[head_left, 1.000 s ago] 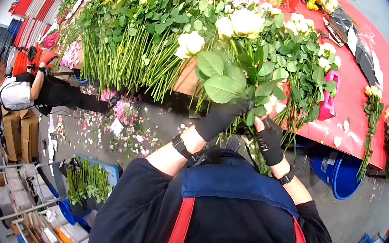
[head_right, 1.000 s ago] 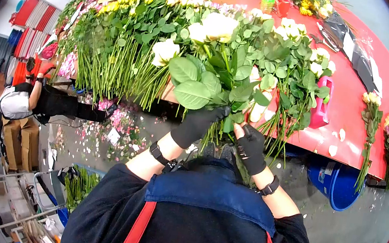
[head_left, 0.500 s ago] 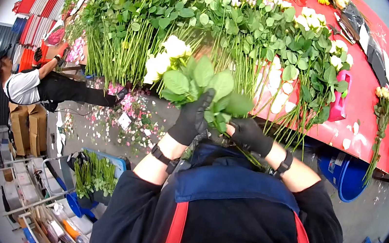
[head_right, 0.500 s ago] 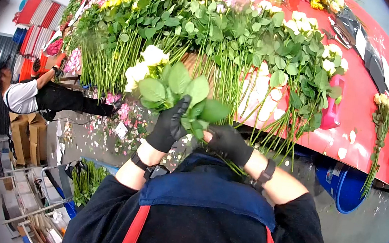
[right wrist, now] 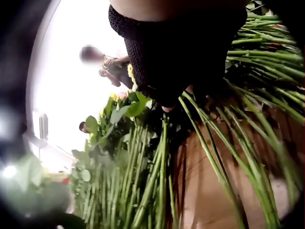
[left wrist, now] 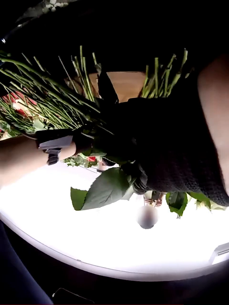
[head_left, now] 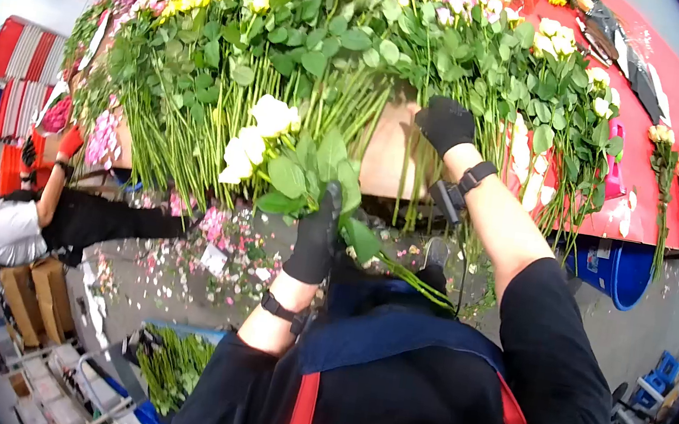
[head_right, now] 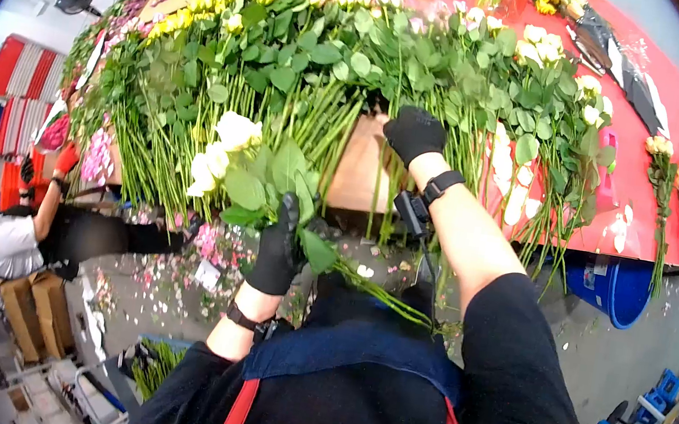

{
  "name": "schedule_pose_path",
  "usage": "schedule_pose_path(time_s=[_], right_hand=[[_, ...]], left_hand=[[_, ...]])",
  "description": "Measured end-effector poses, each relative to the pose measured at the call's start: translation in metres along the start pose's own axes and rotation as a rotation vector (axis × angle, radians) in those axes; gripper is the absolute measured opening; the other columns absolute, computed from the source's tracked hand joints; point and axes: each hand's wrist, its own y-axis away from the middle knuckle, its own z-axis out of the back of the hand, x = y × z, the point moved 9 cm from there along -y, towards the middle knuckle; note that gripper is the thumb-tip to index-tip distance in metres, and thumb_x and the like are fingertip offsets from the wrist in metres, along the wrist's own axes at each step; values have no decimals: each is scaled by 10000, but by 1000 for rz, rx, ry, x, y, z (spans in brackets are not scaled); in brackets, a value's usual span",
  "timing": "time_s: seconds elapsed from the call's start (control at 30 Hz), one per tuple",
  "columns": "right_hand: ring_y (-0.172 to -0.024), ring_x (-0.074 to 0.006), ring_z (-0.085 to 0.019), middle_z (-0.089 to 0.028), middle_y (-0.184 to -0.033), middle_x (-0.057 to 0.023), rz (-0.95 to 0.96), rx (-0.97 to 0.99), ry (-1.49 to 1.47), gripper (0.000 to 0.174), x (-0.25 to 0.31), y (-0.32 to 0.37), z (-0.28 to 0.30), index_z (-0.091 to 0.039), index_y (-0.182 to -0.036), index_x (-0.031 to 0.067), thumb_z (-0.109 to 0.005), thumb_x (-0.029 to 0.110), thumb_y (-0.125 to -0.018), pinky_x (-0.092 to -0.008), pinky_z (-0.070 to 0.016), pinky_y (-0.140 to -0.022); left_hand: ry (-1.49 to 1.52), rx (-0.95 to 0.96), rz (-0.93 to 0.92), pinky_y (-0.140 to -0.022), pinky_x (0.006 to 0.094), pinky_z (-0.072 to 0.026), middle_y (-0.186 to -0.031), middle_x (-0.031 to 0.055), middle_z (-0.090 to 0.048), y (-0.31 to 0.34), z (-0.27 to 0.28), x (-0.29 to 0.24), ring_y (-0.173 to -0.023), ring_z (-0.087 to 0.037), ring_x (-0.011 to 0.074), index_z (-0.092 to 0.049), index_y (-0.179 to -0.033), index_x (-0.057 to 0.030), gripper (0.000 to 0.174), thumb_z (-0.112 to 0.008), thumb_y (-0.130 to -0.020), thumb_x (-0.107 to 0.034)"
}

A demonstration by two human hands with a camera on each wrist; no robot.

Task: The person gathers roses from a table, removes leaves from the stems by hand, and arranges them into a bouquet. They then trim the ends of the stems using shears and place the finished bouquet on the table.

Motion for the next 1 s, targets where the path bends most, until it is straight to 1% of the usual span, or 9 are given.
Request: schedule_pose_path(time_s=[0.03, 0.1, 0.17, 0.33, 0.43, 0.5, 0.7, 0.77, 1.0], right_hand=[[-948, -350, -627, -651, -999, -198, -17, 12, 38, 445, 12, 1, -1, -674, -939, 47, -568, 458, -807, -425, -494, -819], [-967, -351, -621, -642, -1046, -196, -94, -77, -26, 372, 4, -12, -23, -676, -950, 53, -562, 371, -795, -421, -488, -841], [-798, -286, -616, -642, -863, -137, -81, -454, -184, 212, -19, -13, -36, -623, -845, 37, -649, 229, -760, -390, -486, -743], [-543, -77, -507, -581, -667, -6, -75, -526, -1275, 92, -9, 59, 8, -600, -849, 37, -669, 96, -842, -212, -382, -506], [-505, -90, -528, -600, -669, -24, -182, -418, -1100, 173, 17, 114, 28, -613, -894, 33, -650, 200, -866, -223, -397, -463], [-496, -84, -508, -593, -647, -11, -126, -445, -1064, 162, 47, 151, 43, -628, -848, 34, -628, 195, -872, -235, -390, -476], [-557, -107, -556, -621, -729, -27, -26, -320, -1137, 187, 104, 211, 20, -640, -967, 11, -630, 173, -873, -249, -431, -501], [-754, -145, -603, -635, -821, -40, -74, -216, -1344, 241, 109, 221, -10, -629, -988, 24, -674, 209, -841, -288, -477, -672], [-700, -125, -597, -681, -847, -58, 32, 113, -901, 190, 139, 231, -41, -678, -966, 6, -610, 156, -872, -279, -464, -642]], left_hand=[[46, -88, 104, -767, 272, -481, -1098, 66, -626, 0, 13, -2, -896, -592, 124, -478, -1319, -52, 467, -574, -931, -294], [-1170, 176, -987, -726, 316, -504, -1076, 138, -640, 38, 9, -70, -814, -633, 209, -472, -1314, -41, 473, -613, -864, -77], [-1234, 176, -968, -738, 327, -518, -1079, 176, -636, 39, 35, -90, -833, -652, 259, -466, -1314, -40, 529, -595, -806, 34], [-933, 313, -1141, -920, 325, -486, -1176, 198, -605, 45, 71, -139, -1065, -619, 284, -455, -1316, -18, 573, -530, -771, 142], [-882, 317, -889, -965, 331, -455, -1212, 189, -588, -4, 110, -114, -1113, -591, 255, -456, -1314, -6, 530, -522, -807, 134], [182, 326, 19, -964, 309, -448, -1247, 127, -570, -58, 129, -57, -1134, -560, 197, -476, -1299, 2, 428, -568, -888, -78], [214, 395, 178, -960, 304, -434, -1264, 63, -537, -21, 69, -108, -1155, -509, 153, -496, -1285, 0, 476, -603, -905, -265], [223, 371, 244, -916, 326, -472, -1210, 55, -570, -17, 68, -115, -1067, -562, 173, -510, -1264, -19, 436, -594, -907, -254], [623, 655, 209, -946, 419, -481, -1216, 88, -571, -57, 74, -78, -1105, -567, 232, -464, -1291, -45, 439, -517, -945, -309]])
